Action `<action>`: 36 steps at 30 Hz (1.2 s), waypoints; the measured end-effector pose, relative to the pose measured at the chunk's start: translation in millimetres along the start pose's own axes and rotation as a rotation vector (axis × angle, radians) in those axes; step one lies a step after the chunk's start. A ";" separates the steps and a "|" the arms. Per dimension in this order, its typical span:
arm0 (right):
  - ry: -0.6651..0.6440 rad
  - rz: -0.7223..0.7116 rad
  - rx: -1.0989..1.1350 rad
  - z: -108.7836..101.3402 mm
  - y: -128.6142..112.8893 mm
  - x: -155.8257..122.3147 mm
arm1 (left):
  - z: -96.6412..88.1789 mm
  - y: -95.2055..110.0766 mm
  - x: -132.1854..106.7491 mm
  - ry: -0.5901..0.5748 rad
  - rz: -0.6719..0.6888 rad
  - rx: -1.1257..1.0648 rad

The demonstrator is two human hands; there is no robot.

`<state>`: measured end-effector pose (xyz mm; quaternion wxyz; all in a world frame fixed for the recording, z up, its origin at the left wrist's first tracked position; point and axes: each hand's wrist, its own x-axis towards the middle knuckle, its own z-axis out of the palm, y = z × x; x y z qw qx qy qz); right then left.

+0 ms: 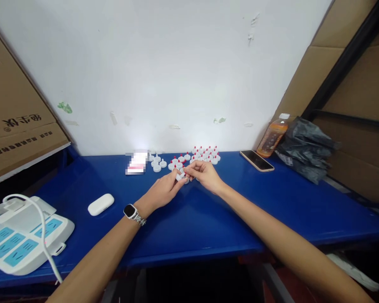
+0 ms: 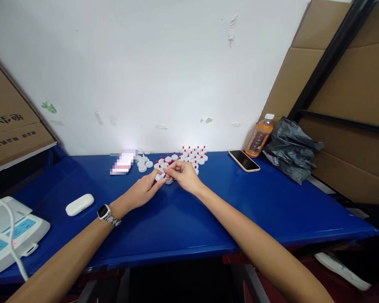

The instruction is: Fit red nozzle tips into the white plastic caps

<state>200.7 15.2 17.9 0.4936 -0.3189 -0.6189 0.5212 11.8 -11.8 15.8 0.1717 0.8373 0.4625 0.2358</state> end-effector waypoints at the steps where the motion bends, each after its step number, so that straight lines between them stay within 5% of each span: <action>1: 0.009 -0.006 -0.010 1.2 0.8 0.1 | 0.3 -0.3 -0.2 0.004 0.001 0.004; 12: 0.016 -0.132 -0.129 -0.8 -13.5 0.0 | -4.1 10.4 3.8 0.073 0.021 -0.077; 19: 0.297 -0.272 -0.404 -39.1 -14.5 4.4 | -8.4 -16.5 6.2 0.144 -0.044 -0.074; 23: 0.167 -0.259 -0.504 -30.8 -16.2 2.6 | -13.7 -22.1 7.5 0.237 -0.085 -0.061; 29: -0.210 -0.321 -0.816 6.5 -19.8 20.4 | -13.8 -26.9 9.3 0.273 -0.108 -0.047; 36: -0.389 -0.301 -1.127 15.9 -10.7 47.7 | -21.1 -47.5 -1.3 -0.050 -0.142 0.020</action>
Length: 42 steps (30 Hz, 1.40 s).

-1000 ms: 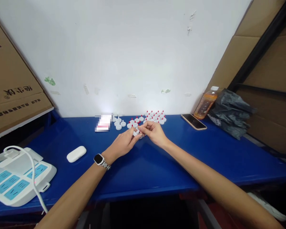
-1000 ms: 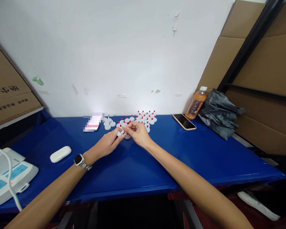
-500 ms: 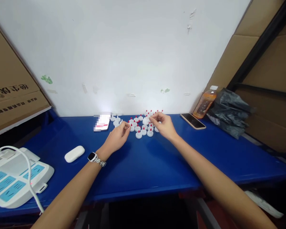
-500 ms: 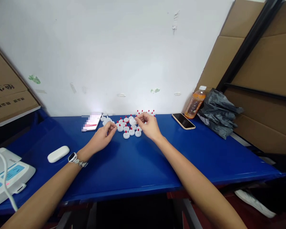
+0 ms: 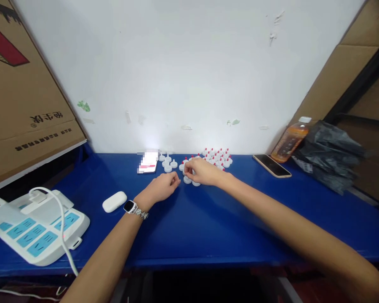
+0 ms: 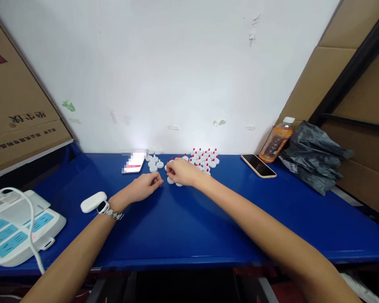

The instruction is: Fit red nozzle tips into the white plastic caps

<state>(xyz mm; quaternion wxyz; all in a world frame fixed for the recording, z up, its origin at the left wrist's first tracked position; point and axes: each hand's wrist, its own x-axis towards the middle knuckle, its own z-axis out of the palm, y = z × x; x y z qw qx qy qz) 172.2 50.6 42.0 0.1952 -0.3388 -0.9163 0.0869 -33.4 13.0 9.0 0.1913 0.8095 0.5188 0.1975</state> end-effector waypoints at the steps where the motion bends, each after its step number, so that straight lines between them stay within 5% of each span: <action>1: -0.012 0.006 -0.008 -1.1 0.6 1.9 | -1.3 -2.8 -1.7 -0.027 -0.010 0.005; 7: 0.027 0.090 -0.072 -9.1 5.3 41.4 | -3.2 -14.5 -2.9 -0.027 -0.057 -0.023; 12: -0.116 0.160 -0.158 6.9 12.8 92.8 | -4.1 -16.8 -1.7 -0.015 -0.039 -0.058; 17: -0.151 0.178 -0.133 19.9 14.0 107.7 | -6.2 -13.9 -4.5 -0.009 -0.019 -0.052; 21: -0.089 0.151 -0.075 13.1 12.7 99.1 | -8.6 -6.9 -4.8 0.012 -0.054 0.020; 26: 0.138 0.123 0.212 -9.9 4.9 63.9 | -14.2 7.7 -2.5 0.446 -0.075 0.078; 28: 0.170 0.143 0.353 -17.0 -2.0 42.7 | -13.7 14.8 -2.1 0.524 0.008 0.045; 35: 0.157 0.140 0.608 -27.9 -6.0 -8.1 | 2.1 31.5 0.2 0.271 0.212 -0.027; 39: 0.187 0.239 0.247 -36.5 26.4 -7.3 | 5.6 26.7 3.5 0.251 0.231 -0.068; 42: -0.011 0.318 -0.089 -38.1 48.3 -1.0 | 5.1 24.0 4.4 0.226 0.217 -0.068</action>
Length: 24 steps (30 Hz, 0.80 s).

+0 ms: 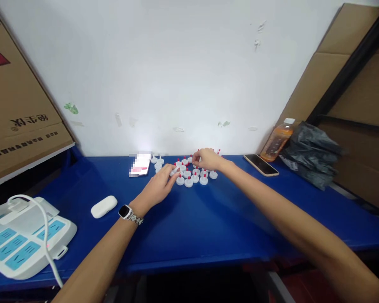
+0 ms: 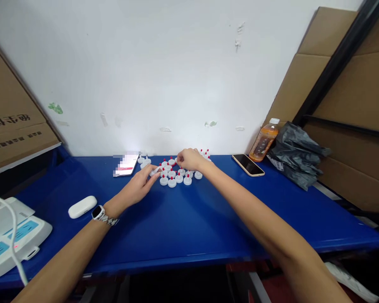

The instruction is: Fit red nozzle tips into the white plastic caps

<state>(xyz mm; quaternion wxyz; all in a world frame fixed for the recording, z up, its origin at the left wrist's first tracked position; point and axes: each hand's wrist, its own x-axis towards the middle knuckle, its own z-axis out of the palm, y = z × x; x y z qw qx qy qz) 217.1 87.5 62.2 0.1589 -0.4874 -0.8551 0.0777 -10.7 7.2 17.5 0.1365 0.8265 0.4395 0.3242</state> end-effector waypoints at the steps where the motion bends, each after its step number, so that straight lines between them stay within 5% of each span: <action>1: -0.065 0.005 -0.074 1.0 2.7 3.8 | -0.1 0.0 0.0 -0.009 -0.005 0.003; 6: -0.289 0.013 -0.217 7.9 -5.6 20.4 | 1.0 1.5 -0.5 -0.046 -0.005 0.008; 11: -0.322 0.003 -0.277 12.8 -15.4 28.2 | 1.8 0.9 0.1 -0.041 0.003 0.001; 17: -0.218 -0.031 -0.215 11.8 -12.5 18.5 | -0.4 6.3 0.1 -0.051 -0.010 -0.016; 24: 0.102 -0.039 0.162 1.1 -11.3 -14.2 | -1.3 10.3 -2.3 -0.062 -0.014 -0.061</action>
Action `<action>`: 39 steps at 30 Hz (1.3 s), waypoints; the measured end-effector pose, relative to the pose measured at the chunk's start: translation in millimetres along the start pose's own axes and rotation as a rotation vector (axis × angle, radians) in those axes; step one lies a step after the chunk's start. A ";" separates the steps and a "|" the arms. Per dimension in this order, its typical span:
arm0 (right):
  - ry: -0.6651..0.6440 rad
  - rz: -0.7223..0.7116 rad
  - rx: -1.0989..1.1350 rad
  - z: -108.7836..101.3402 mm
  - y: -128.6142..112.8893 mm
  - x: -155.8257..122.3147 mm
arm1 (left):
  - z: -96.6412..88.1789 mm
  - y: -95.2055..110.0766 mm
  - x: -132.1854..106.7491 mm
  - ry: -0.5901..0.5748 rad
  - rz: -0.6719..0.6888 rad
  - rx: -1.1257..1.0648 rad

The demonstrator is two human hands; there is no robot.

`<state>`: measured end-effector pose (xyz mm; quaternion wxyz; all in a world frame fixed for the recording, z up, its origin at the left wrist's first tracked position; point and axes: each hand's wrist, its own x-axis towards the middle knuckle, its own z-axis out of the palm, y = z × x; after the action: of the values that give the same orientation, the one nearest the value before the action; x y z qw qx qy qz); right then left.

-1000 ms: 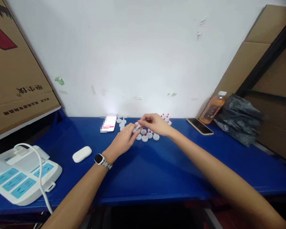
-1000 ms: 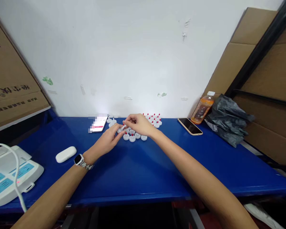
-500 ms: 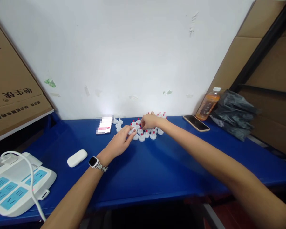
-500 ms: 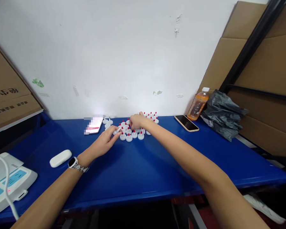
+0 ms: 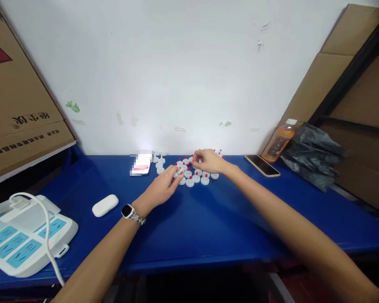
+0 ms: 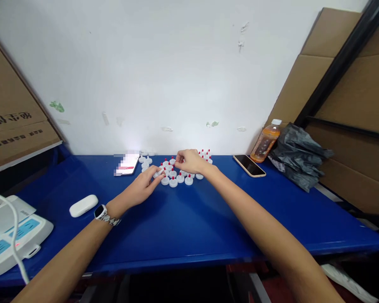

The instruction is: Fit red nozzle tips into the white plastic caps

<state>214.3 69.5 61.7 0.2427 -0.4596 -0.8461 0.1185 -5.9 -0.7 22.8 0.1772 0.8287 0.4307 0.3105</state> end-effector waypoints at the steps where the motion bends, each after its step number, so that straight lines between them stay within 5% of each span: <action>1: 0.056 -0.027 0.068 -0.2 -0.6 -6.3 | 0.4 0.3 -0.1 0.000 0.001 -0.001; 5: 0.361 -0.060 0.287 7.2 -2.1 -29.3 | 2.7 2.0 0.0 0.008 -0.005 0.006; 8: 0.470 -0.008 0.479 20.2 -0.9 -38.3 | 4.7 2.2 0.4 0.001 0.013 0.005; 16: 0.340 0.094 1.026 43.9 -8.9 -44.1 | 13.1 4.6 -0.8 -0.007 0.046 0.003; 25: 0.236 0.140 1.107 43.4 -24.0 -52.3 | 14.7 12.9 -3.0 -0.011 0.029 -0.016; 39: 0.279 0.069 1.042 49.7 -33.0 -59.3 | 19.7 19.7 -8.1 -0.040 0.072 -0.027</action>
<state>192.0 2.9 15.3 0.5447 -0.3174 -0.6191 0.4682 15.6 -19.1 16.3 0.1858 0.8472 0.3927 0.3058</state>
